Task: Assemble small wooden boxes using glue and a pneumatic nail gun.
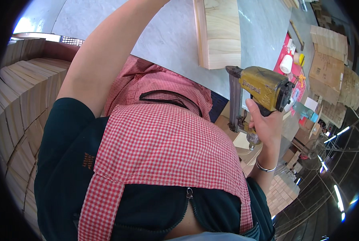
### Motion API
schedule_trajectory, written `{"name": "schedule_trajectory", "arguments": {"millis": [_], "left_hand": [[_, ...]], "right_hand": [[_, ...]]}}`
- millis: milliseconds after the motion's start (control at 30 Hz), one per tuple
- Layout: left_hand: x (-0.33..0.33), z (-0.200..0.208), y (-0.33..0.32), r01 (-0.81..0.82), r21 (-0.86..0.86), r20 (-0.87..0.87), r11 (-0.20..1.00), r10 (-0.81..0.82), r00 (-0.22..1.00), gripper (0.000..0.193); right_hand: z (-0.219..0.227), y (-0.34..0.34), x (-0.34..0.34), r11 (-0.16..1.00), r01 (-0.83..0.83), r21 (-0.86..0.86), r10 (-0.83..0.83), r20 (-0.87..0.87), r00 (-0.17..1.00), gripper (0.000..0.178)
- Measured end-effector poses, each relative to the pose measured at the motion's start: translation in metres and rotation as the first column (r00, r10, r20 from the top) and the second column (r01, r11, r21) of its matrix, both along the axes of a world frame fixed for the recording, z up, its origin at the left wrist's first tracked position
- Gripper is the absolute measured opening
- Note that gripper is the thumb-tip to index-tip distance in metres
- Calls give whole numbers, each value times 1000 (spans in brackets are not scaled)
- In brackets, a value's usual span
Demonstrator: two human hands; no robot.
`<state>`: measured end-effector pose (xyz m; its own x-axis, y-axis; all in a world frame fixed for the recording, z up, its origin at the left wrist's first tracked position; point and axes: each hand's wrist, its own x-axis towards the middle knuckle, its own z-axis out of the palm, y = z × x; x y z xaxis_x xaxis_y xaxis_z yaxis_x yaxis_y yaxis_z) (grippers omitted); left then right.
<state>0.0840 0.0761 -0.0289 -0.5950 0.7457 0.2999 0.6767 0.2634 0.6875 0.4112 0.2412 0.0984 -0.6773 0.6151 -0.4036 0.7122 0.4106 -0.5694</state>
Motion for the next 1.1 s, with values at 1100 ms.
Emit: {"name": "schedule_trajectory", "arguments": {"millis": [1100], "left_hand": [[108, 9, 74, -169, -569, -483, 805, -161, 861, 81]], "right_hand": [[-5, 47, 4, 985, 175, -5, -174, -169, 970, 27]]}}
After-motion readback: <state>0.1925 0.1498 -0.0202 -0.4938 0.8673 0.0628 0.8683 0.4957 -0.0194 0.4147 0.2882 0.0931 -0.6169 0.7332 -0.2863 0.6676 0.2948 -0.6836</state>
